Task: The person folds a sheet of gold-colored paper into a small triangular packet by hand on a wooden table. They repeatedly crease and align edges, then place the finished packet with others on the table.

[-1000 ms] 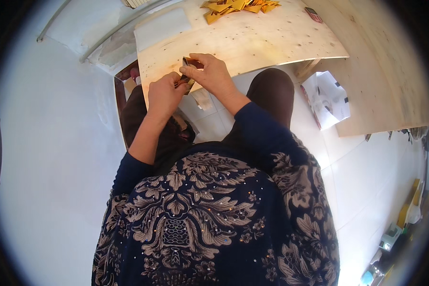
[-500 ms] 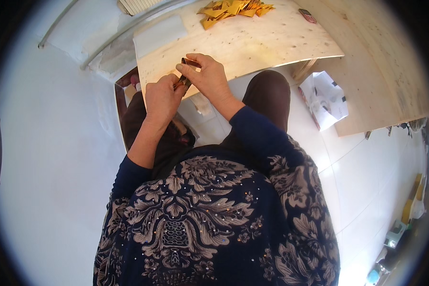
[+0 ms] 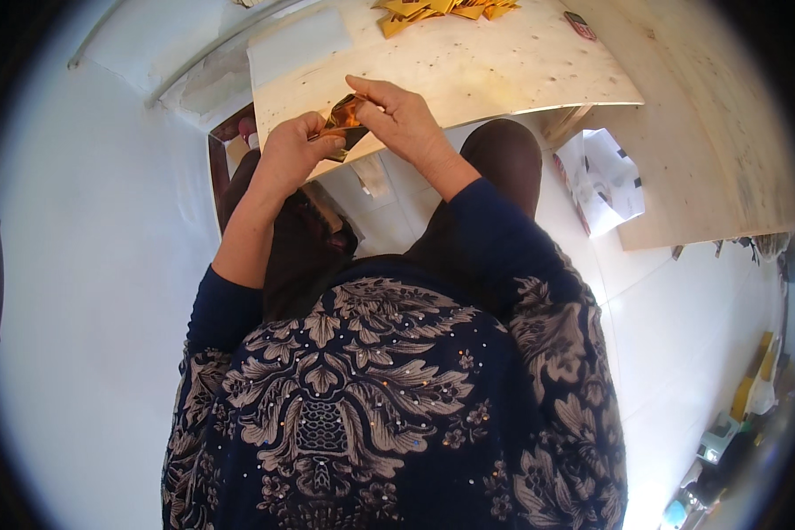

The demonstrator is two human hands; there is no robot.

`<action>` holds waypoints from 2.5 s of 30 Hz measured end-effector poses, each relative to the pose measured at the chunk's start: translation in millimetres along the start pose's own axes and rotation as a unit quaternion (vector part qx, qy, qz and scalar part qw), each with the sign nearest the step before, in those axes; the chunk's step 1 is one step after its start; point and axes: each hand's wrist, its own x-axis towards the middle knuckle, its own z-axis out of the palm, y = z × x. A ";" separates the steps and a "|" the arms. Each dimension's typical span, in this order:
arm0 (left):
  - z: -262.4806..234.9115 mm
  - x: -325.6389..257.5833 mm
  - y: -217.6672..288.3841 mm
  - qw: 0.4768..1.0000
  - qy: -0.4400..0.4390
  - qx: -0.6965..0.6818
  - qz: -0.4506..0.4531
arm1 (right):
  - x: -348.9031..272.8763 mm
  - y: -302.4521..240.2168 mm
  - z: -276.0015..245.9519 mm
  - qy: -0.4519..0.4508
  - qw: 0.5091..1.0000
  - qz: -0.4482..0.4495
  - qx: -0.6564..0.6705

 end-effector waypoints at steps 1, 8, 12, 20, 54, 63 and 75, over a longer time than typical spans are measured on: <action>-1.4 3.2 -4.6 1.000 -0.011 -0.020 0.005 | 1.6 -1.7 -1.2 -0.004 1.000 -0.005 -0.001; -7.4 21.8 -16.3 0.988 -0.050 -0.147 -0.024 | 9.2 -5.9 0.7 -0.017 0.999 -0.021 -0.040; -11.3 20.1 -6.8 0.988 -0.039 -0.147 -0.035 | 14.0 -4.9 4.3 0.012 0.999 0.001 -0.043; -9.2 18.4 -4.1 0.988 0.009 -0.151 -0.007 | 1.9 -29.4 22.4 0.065 0.982 0.108 0.142; -26.6 -0.1 6.7 0.906 0.048 -0.419 -0.047 | -5.7 -43.7 34.7 -0.035 0.967 0.187 0.169; -54.9 -7.0 3.6 0.966 -0.004 -0.258 -0.021 | -4.3 -48.1 29.1 -0.004 0.925 0.270 0.268; 8.5 -47.1 9.6 0.883 0.136 -0.445 -0.056 | -27.5 -40.3 46.5 0.094 0.952 0.195 0.216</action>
